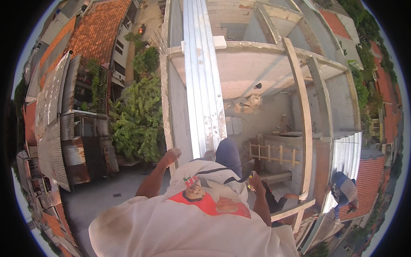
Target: The person walks along a narrow metal beam on a roof structure, measures and marks a wooden beam, and then ties a wire to secure the beam to the roof frame. The person uses a tape measure, a marker, and wire to complete the task.
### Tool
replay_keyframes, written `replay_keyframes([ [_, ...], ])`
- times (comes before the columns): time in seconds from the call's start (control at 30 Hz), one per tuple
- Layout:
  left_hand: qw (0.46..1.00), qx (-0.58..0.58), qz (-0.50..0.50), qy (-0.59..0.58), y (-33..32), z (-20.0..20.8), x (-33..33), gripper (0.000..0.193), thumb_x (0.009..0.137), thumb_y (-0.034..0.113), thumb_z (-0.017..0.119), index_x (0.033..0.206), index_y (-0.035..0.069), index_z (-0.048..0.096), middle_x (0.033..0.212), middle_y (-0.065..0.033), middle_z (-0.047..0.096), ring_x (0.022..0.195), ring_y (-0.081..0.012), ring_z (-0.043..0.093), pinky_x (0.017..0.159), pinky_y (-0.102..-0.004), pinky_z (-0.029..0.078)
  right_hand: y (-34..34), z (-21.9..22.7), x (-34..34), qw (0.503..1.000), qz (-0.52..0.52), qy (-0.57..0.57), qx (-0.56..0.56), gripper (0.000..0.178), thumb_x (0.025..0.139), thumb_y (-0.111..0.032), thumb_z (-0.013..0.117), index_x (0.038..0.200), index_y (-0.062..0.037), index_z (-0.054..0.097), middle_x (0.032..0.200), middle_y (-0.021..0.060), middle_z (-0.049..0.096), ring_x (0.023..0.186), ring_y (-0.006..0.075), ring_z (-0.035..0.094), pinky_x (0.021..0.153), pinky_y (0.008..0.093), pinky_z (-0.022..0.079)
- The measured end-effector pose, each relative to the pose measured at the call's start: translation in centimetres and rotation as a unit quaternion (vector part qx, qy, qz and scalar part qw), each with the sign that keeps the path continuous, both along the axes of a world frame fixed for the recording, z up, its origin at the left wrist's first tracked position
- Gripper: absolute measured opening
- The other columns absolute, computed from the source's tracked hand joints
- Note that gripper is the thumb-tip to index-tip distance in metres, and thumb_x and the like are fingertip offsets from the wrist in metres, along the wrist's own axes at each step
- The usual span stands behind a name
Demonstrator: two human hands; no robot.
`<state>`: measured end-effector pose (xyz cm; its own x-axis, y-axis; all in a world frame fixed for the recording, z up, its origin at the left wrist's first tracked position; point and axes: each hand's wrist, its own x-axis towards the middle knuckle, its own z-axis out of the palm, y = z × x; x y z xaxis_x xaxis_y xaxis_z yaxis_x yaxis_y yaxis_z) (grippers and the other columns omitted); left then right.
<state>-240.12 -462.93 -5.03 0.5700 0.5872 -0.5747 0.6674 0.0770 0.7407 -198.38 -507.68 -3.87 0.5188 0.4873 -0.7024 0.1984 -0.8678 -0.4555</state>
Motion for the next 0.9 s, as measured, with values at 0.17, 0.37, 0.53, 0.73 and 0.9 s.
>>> replay_keyframes([
  [0.17, 0.975, -0.164, 0.138, 0.053, 4.8, 3.9, 4.7, 0.042, 0.098, 0.028, 0.065, 0.124, -0.004, 0.069, 0.112, -0.0169, 0.074, 0.099, -0.0255, 0.070, 0.087, -0.0377, 0.055, 8.9, 4.2, 1.3, 0.992, -0.028, 0.076, -0.096, 0.055, 0.085, -0.026, 0.072, 0.133, -0.0017, 0.058, 0.114, 0.0203, 0.072, 0.104, 0.0303, 0.071, 0.090, 0.0401, 0.056],
  [0.37, 0.971, -0.144, 0.193, 0.002, 15.3, 2.1, 11.4, 0.046, 0.098, 0.028, 0.067, 0.129, -0.005, 0.066, 0.109, -0.0143, 0.073, 0.091, -0.0212, 0.068, 0.080, -0.0378, 0.055, 19.2, 3.5, 5.5, 0.982, -0.023, 0.103, -0.154, 0.052, 0.086, -0.024, 0.069, 0.132, -0.0042, 0.058, 0.115, 0.0192, 0.071, 0.103, 0.0299, 0.071, 0.087, 0.0407, 0.057],
  [0.53, 0.998, 0.016, -0.049, 0.037, 24.6, -1.8, 12.9, 0.023, 0.092, 0.019, 0.065, 0.108, 0.003, 0.071, 0.101, -0.0130, 0.073, 0.094, -0.0303, 0.070, 0.080, -0.0429, 0.055, 32.2, 3.0, 11.8, 0.982, 0.015, 0.112, -0.153, 0.049, 0.087, -0.023, 0.067, 0.132, -0.0062, 0.059, 0.116, 0.0183, 0.071, 0.101, 0.0295, 0.071, 0.084, 0.0412, 0.058],
  [0.73, 0.992, 0.096, 0.003, 0.086, 32.7, -0.7, 13.6, 0.015, 0.086, 0.015, 0.059, 0.087, 0.006, 0.071, 0.091, -0.0182, 0.071, 0.093, -0.0382, 0.070, 0.082, -0.0503, 0.055, 56.7, 6.7, 21.4, 0.996, 0.013, 0.069, -0.046, 0.056, 0.078, -0.027, 0.077, 0.128, -0.0072, 0.060, 0.108, 0.0154, 0.071, 0.089, 0.0282, 0.070, 0.071, 0.0461, 0.061],
  [0.9, 0.974, 0.217, -0.040, 0.050, 40.2, 1.6, 17.4, 0.023, 0.089, 0.025, 0.062, 0.089, 0.006, 0.074, 0.092, -0.0186, 0.074, 0.086, -0.0393, 0.072, 0.081, -0.0491, 0.056, 71.3, 4.0, 30.3, 0.989, 0.121, -0.052, 0.065, 0.063, 0.076, -0.028, 0.081, 0.128, 0.0014, 0.059, 0.100, 0.0193, 0.072, 0.087, 0.0274, 0.071, 0.073, 0.0430, 0.058],
])
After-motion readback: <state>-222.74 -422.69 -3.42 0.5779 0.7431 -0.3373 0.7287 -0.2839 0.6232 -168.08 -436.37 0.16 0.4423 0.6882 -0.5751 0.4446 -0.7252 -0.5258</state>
